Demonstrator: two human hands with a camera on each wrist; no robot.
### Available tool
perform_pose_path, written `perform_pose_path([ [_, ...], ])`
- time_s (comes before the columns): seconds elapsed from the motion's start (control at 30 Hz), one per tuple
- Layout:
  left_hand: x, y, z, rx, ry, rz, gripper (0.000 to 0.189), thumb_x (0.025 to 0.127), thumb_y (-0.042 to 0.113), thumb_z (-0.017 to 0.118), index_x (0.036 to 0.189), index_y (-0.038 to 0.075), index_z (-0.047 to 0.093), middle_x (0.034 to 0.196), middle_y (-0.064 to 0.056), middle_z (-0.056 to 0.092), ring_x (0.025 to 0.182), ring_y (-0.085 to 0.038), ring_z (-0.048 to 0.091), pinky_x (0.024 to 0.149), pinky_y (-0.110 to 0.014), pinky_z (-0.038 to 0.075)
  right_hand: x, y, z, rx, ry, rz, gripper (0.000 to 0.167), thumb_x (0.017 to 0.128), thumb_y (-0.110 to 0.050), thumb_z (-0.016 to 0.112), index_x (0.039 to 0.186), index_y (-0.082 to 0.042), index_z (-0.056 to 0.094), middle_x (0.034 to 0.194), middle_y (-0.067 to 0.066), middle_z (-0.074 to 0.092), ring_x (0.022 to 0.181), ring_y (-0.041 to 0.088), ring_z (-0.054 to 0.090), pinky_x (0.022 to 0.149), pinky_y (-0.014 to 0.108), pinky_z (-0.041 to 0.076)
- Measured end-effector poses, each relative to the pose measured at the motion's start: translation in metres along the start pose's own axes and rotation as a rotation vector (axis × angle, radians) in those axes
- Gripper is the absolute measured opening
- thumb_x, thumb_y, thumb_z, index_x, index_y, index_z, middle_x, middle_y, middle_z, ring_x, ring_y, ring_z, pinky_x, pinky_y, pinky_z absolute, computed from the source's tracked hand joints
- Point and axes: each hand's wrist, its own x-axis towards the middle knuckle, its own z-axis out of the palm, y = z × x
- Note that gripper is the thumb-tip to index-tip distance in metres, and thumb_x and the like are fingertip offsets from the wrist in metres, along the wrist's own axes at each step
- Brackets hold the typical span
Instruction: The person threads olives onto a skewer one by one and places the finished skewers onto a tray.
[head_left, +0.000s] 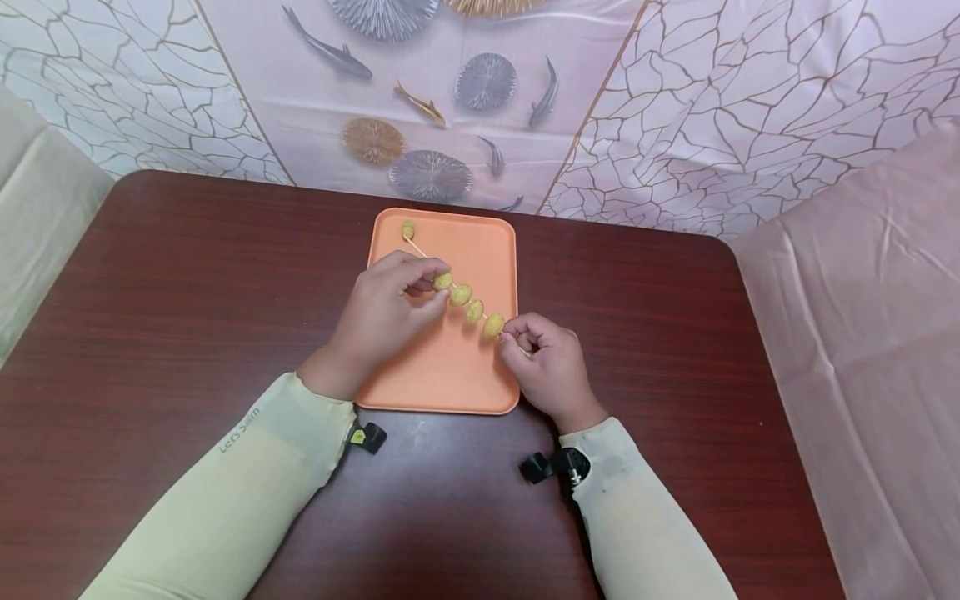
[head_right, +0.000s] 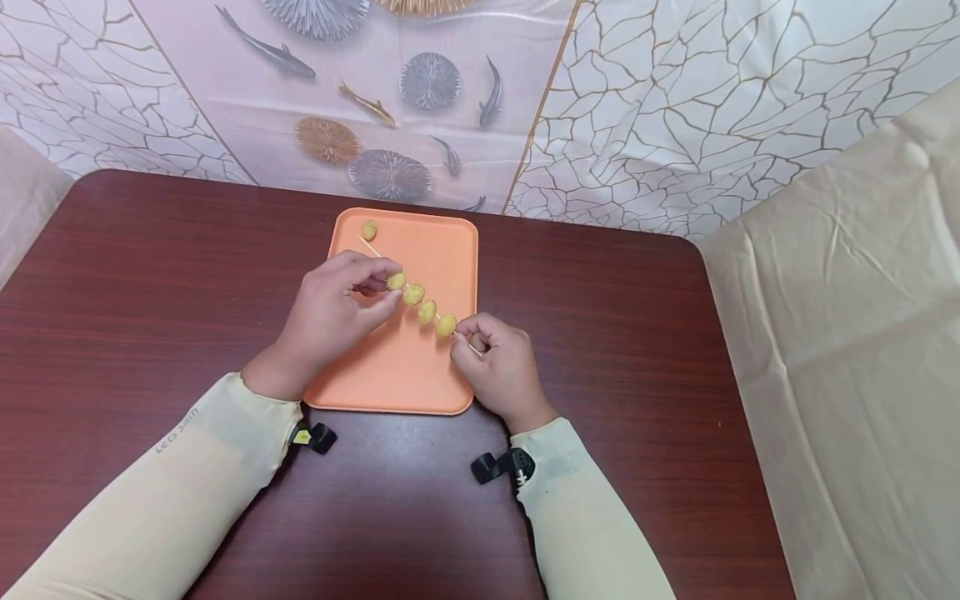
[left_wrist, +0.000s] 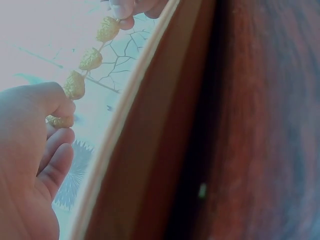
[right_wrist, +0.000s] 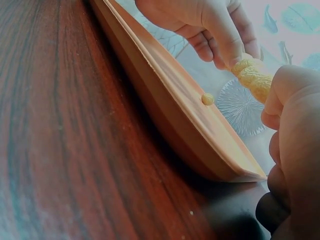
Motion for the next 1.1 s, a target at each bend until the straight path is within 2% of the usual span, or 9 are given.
perform_pose_path([
  [0.47,0.001,0.001,-0.001,0.024,-0.045,-0.027,0.033,0.094,0.007,0.089,0.126,0.006,0.082,0.112,-0.009,0.076,0.098,-0.023,0.077,0.092,-0.036,0.068,0.001,0.001,0.001,-0.014,0.004,-0.001,0.006,0.098,-0.009,0.077,0.092,-0.009,0.079,0.062,-0.004,0.048,0.054,0.008,0.042,0.052,0.019,0.034],
  [0.6,0.002,0.001,-0.003,0.009,-0.078,-0.029,0.039,0.095,0.008,0.089,0.132,0.006,0.08,0.12,-0.01,0.075,0.102,-0.025,0.077,0.095,-0.037,0.067,0.002,0.002,0.001,-0.01,0.029,0.009,0.007,0.097,-0.007,0.077,0.091,-0.011,0.078,0.062,-0.005,0.048,0.053,0.008,0.042,0.051,0.019,0.032],
  [0.7,0.005,0.001,-0.01,0.017,-0.09,-0.05,0.044,0.095,0.01,0.088,0.138,0.008,0.078,0.128,-0.012,0.073,0.106,-0.028,0.078,0.098,-0.041,0.066,0.003,0.001,0.002,-0.003,0.044,0.019,0.008,0.097,-0.007,0.077,0.09,-0.012,0.078,0.062,-0.005,0.048,0.053,0.008,0.042,0.05,0.019,0.032],
  [0.83,0.016,0.0,-0.026,0.048,-0.075,-0.139,0.048,0.095,0.014,0.087,0.142,0.009,0.075,0.135,-0.013,0.071,0.112,-0.031,0.076,0.1,-0.047,0.065,0.005,0.0,0.003,0.001,0.059,0.041,0.007,0.098,-0.009,0.077,0.091,-0.011,0.077,0.062,-0.004,0.049,0.053,0.01,0.043,0.05,0.02,0.033],
  [0.9,0.025,-0.002,-0.034,0.077,-0.088,-0.191,0.048,0.096,0.017,0.086,0.142,0.008,0.074,0.135,-0.015,0.07,0.115,-0.032,0.074,0.103,-0.049,0.064,0.005,-0.001,0.003,0.0,0.075,0.059,0.007,0.098,-0.009,0.076,0.091,-0.011,0.077,0.061,-0.004,0.049,0.052,0.01,0.042,0.049,0.021,0.033],
  [0.97,0.036,-0.007,-0.04,0.123,-0.121,-0.232,0.048,0.097,0.02,0.084,0.141,0.007,0.073,0.134,-0.016,0.07,0.119,-0.034,0.073,0.105,-0.05,0.062,0.005,-0.001,0.003,-0.002,0.09,0.08,0.007,0.098,-0.01,0.076,0.091,-0.011,0.077,0.06,-0.004,0.049,0.05,0.01,0.042,0.049,0.021,0.032],
  [1.1,0.06,-0.017,-0.046,0.248,-0.236,-0.28,0.048,0.097,0.024,0.076,0.141,0.005,0.07,0.134,-0.018,0.069,0.125,-0.035,0.069,0.106,-0.053,0.059,0.005,-0.001,0.003,-0.01,0.098,0.11,0.008,0.099,-0.01,0.076,0.091,-0.012,0.077,0.058,-0.004,0.049,0.049,0.009,0.041,0.047,0.021,0.031],
])
